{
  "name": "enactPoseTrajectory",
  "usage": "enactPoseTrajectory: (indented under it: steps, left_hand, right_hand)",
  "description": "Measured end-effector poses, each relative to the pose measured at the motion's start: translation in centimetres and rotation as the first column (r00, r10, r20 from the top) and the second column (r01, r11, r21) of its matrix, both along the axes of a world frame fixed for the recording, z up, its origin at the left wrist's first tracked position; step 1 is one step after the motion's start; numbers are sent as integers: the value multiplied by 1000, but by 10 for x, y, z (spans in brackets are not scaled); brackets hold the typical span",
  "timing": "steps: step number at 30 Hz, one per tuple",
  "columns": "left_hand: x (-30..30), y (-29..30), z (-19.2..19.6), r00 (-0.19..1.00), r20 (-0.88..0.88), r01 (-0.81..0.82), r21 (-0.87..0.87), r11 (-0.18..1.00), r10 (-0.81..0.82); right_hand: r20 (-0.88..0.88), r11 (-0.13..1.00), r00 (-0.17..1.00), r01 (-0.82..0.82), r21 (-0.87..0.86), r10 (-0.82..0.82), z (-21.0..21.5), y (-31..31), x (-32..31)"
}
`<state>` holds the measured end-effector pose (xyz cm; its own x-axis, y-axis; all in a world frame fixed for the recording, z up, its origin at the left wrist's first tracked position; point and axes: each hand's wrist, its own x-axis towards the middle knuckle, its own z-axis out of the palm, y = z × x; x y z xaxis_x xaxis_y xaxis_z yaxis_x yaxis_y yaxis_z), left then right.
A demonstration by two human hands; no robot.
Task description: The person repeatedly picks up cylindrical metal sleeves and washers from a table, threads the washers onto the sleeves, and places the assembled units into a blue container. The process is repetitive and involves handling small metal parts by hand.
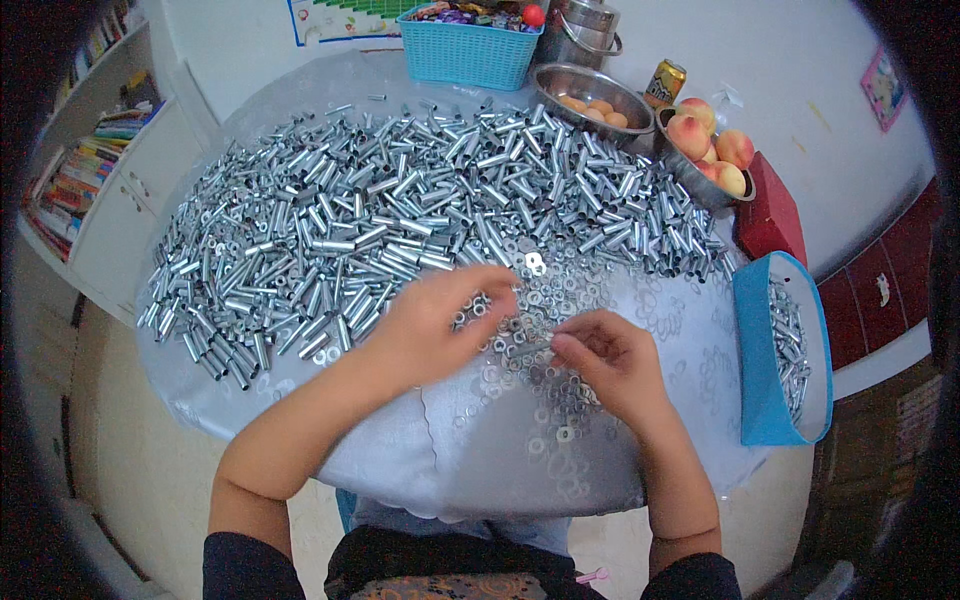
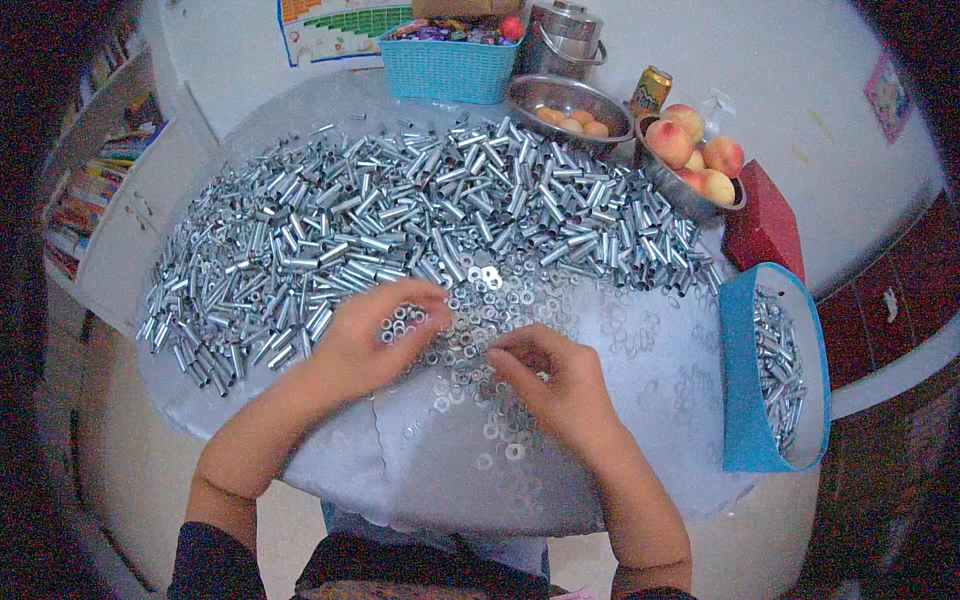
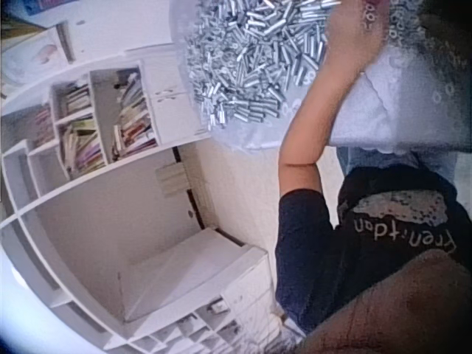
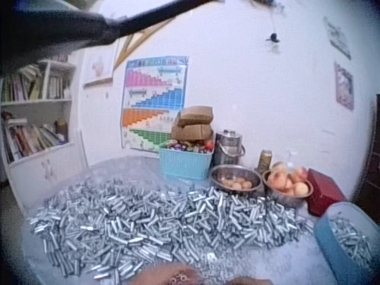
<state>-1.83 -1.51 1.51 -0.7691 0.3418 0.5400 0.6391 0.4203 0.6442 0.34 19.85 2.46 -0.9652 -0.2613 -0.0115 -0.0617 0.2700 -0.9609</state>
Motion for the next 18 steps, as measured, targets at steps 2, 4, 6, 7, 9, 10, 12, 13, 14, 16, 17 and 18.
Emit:
enactPoseTrajectory:
  steps: [2,4,6,7,9,10,12,13,14,16,17,18]
  left_hand:
    - [-17,-13,-3,978,-142,-155,3,988,154]
    - [-30,-24,-5,952,-232,-228,-98,969,200]
    - [-39,-30,-11,929,-331,-259,-258,931,167]
    - [-38,-28,-13,935,-314,-259,-289,922,164]
    - [-36,-24,-17,949,-272,-254,-352,901,161]
    - [-38,-26,-22,954,-270,-242,-422,874,133]
    - [-38,-26,-26,955,-274,-229,-454,861,109]
    - [-39,-26,-28,955,-279,-222,-469,855,95]
    - [-39,-26,-26,940,-325,-258,-477,840,104]
    - [-39,-27,-25,933,-348,-260,-463,847,95]
    - [-40,-28,-26,929,-360,-260,-457,851,91]
    - [-43,-27,-29,912,-399,-275,-419,865,97]
  right_hand:
    - [-27,1000,999,25,-6,-25,1,1,-1]
    - [-56,998,998,40,49,-37,2,1,-3]
    - [-98,991,994,55,120,-44,3,1,-3]
    - [-125,985,991,63,163,-43,4,0,-2]
    - [-171,973,985,72,220,-34,7,-2,-2]
    - [-190,970,981,71,233,-26,8,-2,-2]
    - [-210,967,977,86,240,-35,9,-2,-2]
    - [-210,967,976,102,232,-52,9,-2,-2]
    - [-211,967,975,118,225,-70,8,-1,-3]
    - [-200,978,976,124,167,-90,6,2,-3]
    - [-194,982,976,128,138,-100,4,3,-3]
    - [-190,985,977,124,121,-99,3,3,-5]
